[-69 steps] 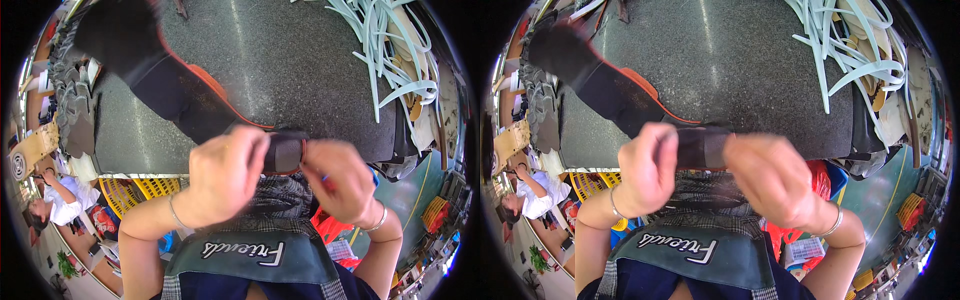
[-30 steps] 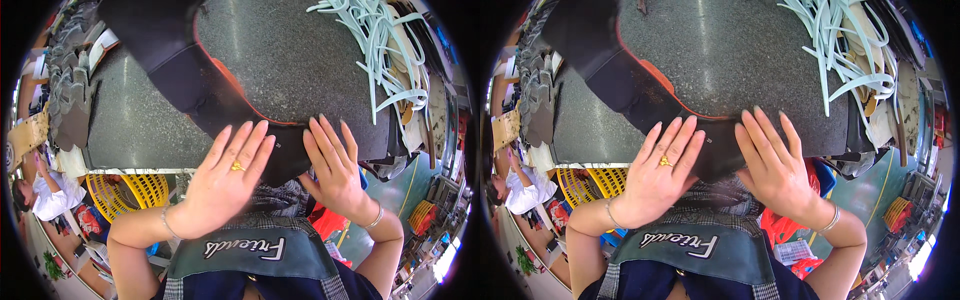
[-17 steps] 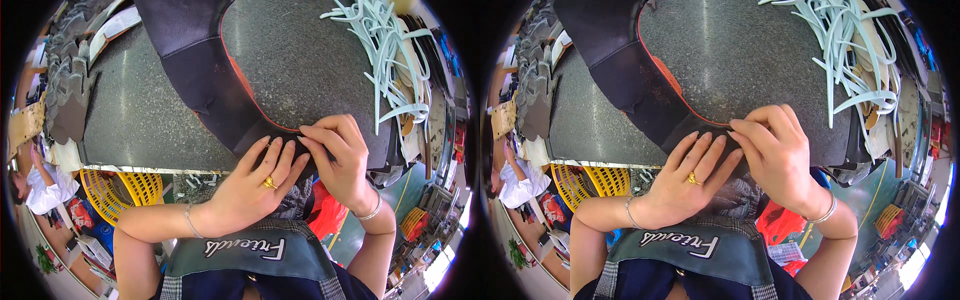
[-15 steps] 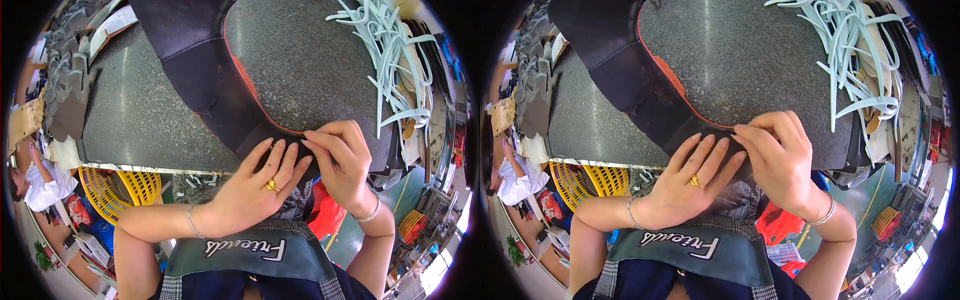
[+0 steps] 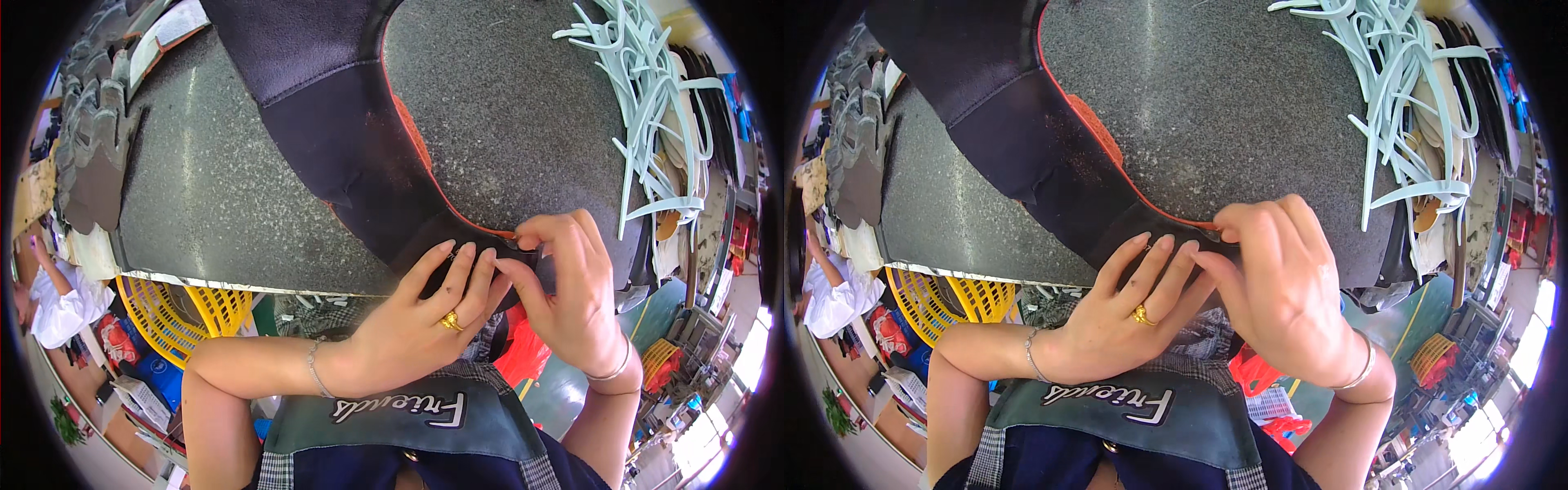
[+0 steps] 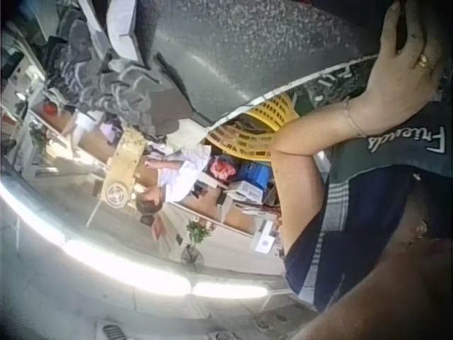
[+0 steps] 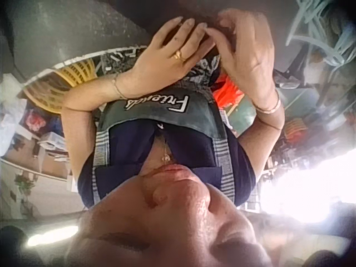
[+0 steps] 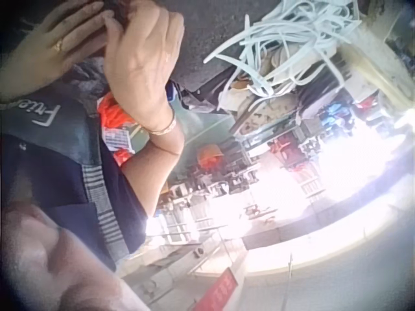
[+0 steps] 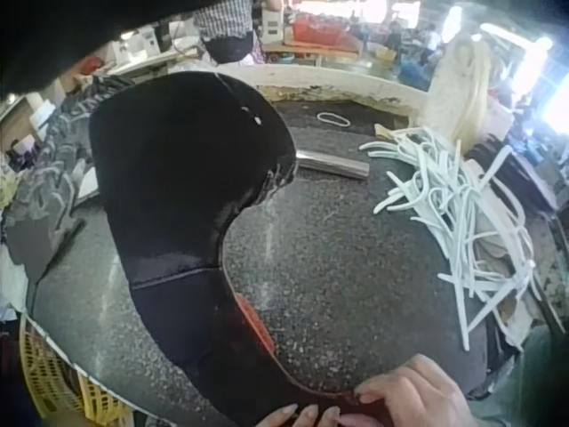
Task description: Assembling and hammering leather shoe components at a factory workbench.
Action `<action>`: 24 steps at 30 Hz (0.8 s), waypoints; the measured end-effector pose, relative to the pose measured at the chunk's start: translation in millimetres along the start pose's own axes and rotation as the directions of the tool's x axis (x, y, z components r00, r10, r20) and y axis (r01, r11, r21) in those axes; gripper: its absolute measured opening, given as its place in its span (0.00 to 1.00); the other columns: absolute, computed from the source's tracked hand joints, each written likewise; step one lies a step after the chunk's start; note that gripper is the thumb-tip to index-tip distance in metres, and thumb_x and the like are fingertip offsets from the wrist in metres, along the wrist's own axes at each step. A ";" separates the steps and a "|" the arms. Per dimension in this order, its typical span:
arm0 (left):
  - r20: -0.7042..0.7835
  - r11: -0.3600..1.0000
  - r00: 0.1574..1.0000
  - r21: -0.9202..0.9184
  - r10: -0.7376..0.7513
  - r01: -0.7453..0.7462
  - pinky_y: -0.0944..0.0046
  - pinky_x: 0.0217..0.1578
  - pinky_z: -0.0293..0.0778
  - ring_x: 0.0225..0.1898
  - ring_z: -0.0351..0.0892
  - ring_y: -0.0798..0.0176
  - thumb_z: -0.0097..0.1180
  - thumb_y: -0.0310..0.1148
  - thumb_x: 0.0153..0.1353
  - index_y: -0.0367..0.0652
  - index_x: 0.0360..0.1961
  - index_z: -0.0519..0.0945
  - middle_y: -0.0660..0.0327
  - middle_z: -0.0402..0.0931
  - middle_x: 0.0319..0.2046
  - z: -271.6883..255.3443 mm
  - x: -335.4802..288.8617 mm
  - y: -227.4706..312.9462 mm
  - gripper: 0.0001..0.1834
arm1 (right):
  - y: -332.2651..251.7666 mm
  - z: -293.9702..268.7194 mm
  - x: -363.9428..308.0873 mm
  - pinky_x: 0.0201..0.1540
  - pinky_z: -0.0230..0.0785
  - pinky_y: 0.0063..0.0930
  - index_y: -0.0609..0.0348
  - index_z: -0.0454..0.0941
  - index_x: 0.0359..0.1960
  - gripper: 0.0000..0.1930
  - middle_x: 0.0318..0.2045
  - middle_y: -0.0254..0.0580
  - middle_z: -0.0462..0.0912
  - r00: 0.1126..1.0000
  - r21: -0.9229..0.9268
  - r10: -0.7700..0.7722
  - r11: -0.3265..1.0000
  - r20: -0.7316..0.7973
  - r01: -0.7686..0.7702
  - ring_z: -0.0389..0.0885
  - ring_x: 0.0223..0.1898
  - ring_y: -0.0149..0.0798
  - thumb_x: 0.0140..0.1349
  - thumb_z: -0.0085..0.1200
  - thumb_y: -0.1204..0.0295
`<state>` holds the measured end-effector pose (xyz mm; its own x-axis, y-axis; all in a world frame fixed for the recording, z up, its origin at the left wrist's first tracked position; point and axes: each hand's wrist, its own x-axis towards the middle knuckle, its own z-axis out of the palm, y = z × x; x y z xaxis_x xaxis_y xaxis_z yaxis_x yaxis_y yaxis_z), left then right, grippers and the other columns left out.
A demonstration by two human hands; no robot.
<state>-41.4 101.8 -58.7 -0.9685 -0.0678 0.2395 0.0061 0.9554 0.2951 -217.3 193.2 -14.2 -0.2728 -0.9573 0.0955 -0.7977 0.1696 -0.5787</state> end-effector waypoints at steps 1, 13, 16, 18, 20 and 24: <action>-0.002 1.000 1.000 -0.006 0.000 0.000 0.49 0.60 0.72 0.60 0.70 0.52 0.59 0.34 0.56 0.48 0.54 0.82 0.54 0.68 0.60 0.7 0.0 -0.2 0.22 | -2.6 -2.9 0.7 0.36 0.69 0.38 0.64 0.76 0.37 0.13 0.31 0.45 0.77 0.989 0.071 0.140 0.987 0.056 -0.144 0.74 0.33 0.48 0.50 0.64 0.82; -0.033 1.000 0.999 0.003 0.006 -0.006 0.51 0.59 0.72 0.59 0.71 0.54 0.58 0.36 0.57 0.50 0.55 0.82 0.55 0.70 0.57 3.3 -1.2 -3.5 0.22 | 8.5 1.4 9.8 0.36 0.70 0.26 0.65 0.80 0.41 0.14 0.31 0.39 0.83 0.899 0.330 0.417 0.836 0.134 -0.437 0.74 0.30 0.32 0.51 0.64 0.84; -0.010 0.999 0.999 0.025 0.034 -0.034 0.50 0.60 0.70 0.59 0.71 0.54 0.58 0.36 0.56 0.52 0.55 0.82 0.58 0.70 0.61 1.6 -0.9 -3.9 0.22 | 23.3 17.6 0.7 0.34 0.67 0.27 0.63 0.79 0.40 0.15 0.28 0.38 0.80 0.961 0.218 0.264 0.946 -0.079 -0.242 0.72 0.29 0.35 0.50 0.65 0.84; 0.058 0.999 0.998 0.035 0.028 -0.030 0.50 0.63 0.64 0.61 0.67 0.53 0.56 0.38 0.58 0.54 0.59 0.79 0.65 0.67 0.66 -2.3 2.4 -0.7 0.25 | 28.0 16.8 -4.9 0.34 0.65 0.32 0.59 0.76 0.39 0.17 0.28 0.40 0.77 0.972 -0.087 -0.080 0.994 -0.219 0.062 0.71 0.29 0.44 0.47 0.68 0.82; 0.095 0.996 0.995 0.086 0.012 -0.020 0.50 0.63 0.61 0.62 0.64 0.53 0.55 0.39 0.59 0.56 0.61 0.77 0.68 0.66 0.68 -1.5 5.0 2.4 0.26 | 36.1 12.6 -10.1 0.36 0.65 0.34 0.60 0.76 0.40 0.17 0.30 0.42 0.76 0.961 -0.166 -0.015 0.986 -0.276 -0.032 0.71 0.29 0.44 0.48 0.67 0.83; 0.063 0.967 0.992 0.239 -0.108 0.090 0.52 0.63 0.57 0.65 0.59 0.54 0.52 0.41 0.60 0.60 0.65 0.72 0.71 0.64 0.70 7.8 8.8 19.0 0.29 | 25.9 7.4 -29.0 0.44 0.69 0.33 0.66 0.75 0.43 0.14 0.36 0.46 0.79 0.881 -0.004 0.118 0.991 -0.458 -0.135 0.76 0.36 0.41 0.55 0.59 0.86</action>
<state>-51.7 121.6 -58.2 -0.9773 -0.1523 0.1475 -0.1407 0.9863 0.0858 -226.1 223.5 -37.9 -0.5811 -0.7160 0.3870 -0.7556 0.2979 -0.5834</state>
